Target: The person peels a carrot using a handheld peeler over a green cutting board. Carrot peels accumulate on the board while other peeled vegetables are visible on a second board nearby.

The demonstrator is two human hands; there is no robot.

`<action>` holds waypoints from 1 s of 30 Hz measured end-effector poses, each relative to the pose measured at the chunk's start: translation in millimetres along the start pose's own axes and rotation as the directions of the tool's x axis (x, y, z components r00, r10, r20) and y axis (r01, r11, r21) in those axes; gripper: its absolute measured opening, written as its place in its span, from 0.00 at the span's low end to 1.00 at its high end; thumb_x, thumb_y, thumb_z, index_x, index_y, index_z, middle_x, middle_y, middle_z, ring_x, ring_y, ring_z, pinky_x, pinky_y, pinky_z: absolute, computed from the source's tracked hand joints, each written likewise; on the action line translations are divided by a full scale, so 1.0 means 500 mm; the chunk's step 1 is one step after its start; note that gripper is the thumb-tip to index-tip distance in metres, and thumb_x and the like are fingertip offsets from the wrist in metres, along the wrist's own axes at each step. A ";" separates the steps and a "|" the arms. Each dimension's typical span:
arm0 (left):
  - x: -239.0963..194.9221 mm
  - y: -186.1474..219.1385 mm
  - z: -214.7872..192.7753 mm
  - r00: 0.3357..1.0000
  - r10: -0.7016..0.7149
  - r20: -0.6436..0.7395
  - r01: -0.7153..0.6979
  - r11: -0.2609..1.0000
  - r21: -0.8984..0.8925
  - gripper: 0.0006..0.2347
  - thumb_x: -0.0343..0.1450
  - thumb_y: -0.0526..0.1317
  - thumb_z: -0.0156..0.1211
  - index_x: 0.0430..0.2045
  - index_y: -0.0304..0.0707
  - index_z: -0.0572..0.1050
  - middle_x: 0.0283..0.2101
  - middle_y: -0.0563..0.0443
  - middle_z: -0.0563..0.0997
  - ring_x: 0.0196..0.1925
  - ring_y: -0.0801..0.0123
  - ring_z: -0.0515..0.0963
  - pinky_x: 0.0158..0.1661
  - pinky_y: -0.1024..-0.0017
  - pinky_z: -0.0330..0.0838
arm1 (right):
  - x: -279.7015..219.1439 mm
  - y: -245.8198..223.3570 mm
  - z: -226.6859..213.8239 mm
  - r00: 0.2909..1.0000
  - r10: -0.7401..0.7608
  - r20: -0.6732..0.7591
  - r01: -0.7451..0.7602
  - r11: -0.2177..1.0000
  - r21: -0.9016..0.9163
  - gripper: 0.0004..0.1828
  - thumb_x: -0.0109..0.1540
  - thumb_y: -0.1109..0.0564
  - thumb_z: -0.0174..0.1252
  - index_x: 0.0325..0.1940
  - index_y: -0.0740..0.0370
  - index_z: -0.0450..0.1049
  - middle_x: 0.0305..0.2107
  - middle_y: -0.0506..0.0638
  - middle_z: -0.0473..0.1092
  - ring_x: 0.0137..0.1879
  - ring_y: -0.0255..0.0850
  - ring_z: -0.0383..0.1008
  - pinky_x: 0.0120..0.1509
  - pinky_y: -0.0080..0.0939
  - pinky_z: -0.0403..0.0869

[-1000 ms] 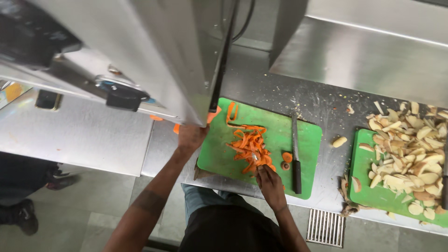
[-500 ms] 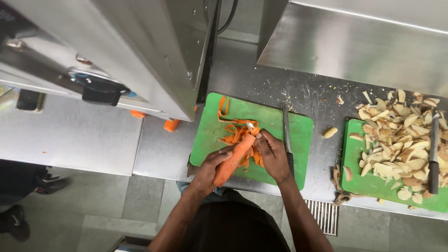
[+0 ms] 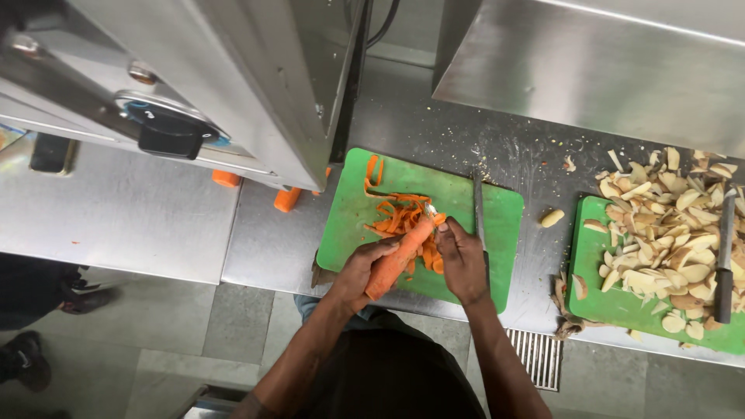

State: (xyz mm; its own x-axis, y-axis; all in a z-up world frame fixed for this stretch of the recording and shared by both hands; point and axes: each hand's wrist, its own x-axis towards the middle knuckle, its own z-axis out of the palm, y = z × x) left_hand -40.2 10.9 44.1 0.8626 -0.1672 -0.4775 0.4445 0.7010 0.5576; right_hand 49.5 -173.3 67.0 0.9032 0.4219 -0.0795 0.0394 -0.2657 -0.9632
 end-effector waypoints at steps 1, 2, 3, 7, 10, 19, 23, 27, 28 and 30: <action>0.005 -0.002 0.002 1.000 -0.005 -0.014 0.005 1.000 -0.008 0.19 0.74 0.46 0.52 0.51 0.27 0.75 0.34 0.43 0.81 0.28 0.71 0.78 0.24 0.77 0.73 | -0.002 -0.002 0.001 1.000 -0.003 -0.031 0.001 0.999 -0.053 0.19 0.74 0.51 0.44 0.34 0.65 0.65 0.20 0.43 0.58 0.26 0.29 0.55 0.30 0.34 0.60; 0.012 -0.006 0.007 1.000 -0.010 -0.027 0.010 1.000 -0.017 0.19 0.74 0.46 0.52 0.51 0.27 0.75 0.34 0.43 0.80 0.28 0.70 0.79 0.25 0.76 0.73 | -0.003 -0.004 0.003 0.998 -0.007 -0.062 0.000 0.994 -0.106 0.18 0.73 0.51 0.43 0.34 0.65 0.66 0.19 0.43 0.59 0.25 0.29 0.57 0.29 0.33 0.60; 0.021 -0.007 0.010 0.999 -0.011 -0.042 0.010 1.000 -0.024 0.19 0.74 0.46 0.53 0.52 0.28 0.75 0.34 0.44 0.79 0.29 0.70 0.79 0.25 0.76 0.73 | -0.002 -0.005 0.005 0.996 -0.017 -0.091 0.002 0.987 -0.158 0.18 0.72 0.50 0.43 0.35 0.65 0.67 0.17 0.43 0.60 0.24 0.29 0.58 0.28 0.33 0.61; 0.049 -0.018 0.016 0.972 -0.113 -0.206 0.107 0.993 -0.041 0.18 0.72 0.45 0.53 0.51 0.32 0.74 0.37 0.45 0.81 0.30 0.69 0.80 0.27 0.72 0.77 | -0.013 0.015 0.024 0.988 0.095 -0.118 -0.121 0.965 -0.231 0.17 0.71 0.51 0.44 0.38 0.64 0.73 0.14 0.45 0.59 0.21 0.32 0.57 0.30 0.37 0.59; 0.073 -0.032 0.008 0.961 -0.150 -0.233 0.138 0.988 -0.067 0.18 0.71 0.46 0.51 0.50 0.34 0.73 0.38 0.46 0.82 0.30 0.68 0.80 0.27 0.70 0.77 | -0.040 0.056 0.045 0.996 0.021 -0.085 -0.050 0.932 -0.360 0.16 0.70 0.53 0.46 0.37 0.64 0.73 0.13 0.44 0.60 0.20 0.32 0.61 0.34 0.37 0.60; 0.152 -0.074 -0.037 0.980 -0.010 -0.199 -0.024 0.985 -0.169 0.18 0.72 0.41 0.51 0.51 0.23 0.74 0.44 0.39 0.83 0.41 0.59 0.85 0.37 0.65 0.79 | -0.053 0.137 0.065 0.975 0.224 -0.002 -0.223 0.969 0.108 0.14 0.71 0.55 0.46 0.38 0.68 0.69 0.21 0.47 0.59 0.27 0.34 0.56 0.30 0.39 0.59; 0.196 -0.079 -0.044 0.960 -0.012 -0.279 -0.076 0.950 -0.302 0.17 0.73 0.37 0.50 0.53 0.23 0.72 0.47 0.41 0.81 0.45 0.59 0.84 0.44 0.61 0.79 | -0.061 0.112 0.082 0.998 0.070 0.001 -0.070 0.997 -0.021 0.14 0.70 0.55 0.46 0.35 0.67 0.68 0.20 0.48 0.62 0.27 0.35 0.61 0.32 0.38 0.65; 0.221 -0.068 -0.041 0.966 0.076 -0.248 -0.175 0.897 -0.405 0.16 0.73 0.36 0.49 0.53 0.23 0.72 0.48 0.38 0.79 0.45 0.54 0.83 0.49 0.58 0.79 | -0.050 0.075 0.093 0.987 0.161 -0.006 -0.161 0.986 -0.043 0.15 0.70 0.54 0.44 0.36 0.68 0.68 0.17 0.50 0.62 0.25 0.37 0.59 0.31 0.42 0.64; 0.224 -0.059 -0.040 0.944 0.014 -0.329 -0.152 0.905 -0.398 0.16 0.74 0.38 0.48 0.52 0.23 0.72 0.47 0.37 0.79 0.44 0.53 0.82 0.48 0.57 0.78 | -0.061 0.065 0.103 0.990 0.140 0.028 -0.138 0.989 -0.044 0.15 0.69 0.54 0.45 0.36 0.68 0.68 0.18 0.50 0.62 0.26 0.36 0.60 0.31 0.42 0.64; 0.225 -0.044 -0.031 0.866 -0.110 -0.487 -0.106 0.912 -0.396 0.18 0.75 0.41 0.44 0.51 0.23 0.72 0.46 0.35 0.79 0.42 0.50 0.81 0.44 0.54 0.76 | -0.080 0.047 0.118 0.989 0.101 0.105 -0.097 0.994 -0.045 0.14 0.68 0.55 0.46 0.36 0.68 0.70 0.20 0.49 0.62 0.28 0.36 0.61 0.31 0.42 0.64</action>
State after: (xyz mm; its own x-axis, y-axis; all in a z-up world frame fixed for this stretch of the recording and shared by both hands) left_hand 43.1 -12.5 -32.3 0.5807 0.1153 -0.8059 0.2184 0.9316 0.2907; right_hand -10.7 -145.3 32.5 0.8525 0.4818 -0.2029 -0.0289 -0.3440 -0.9385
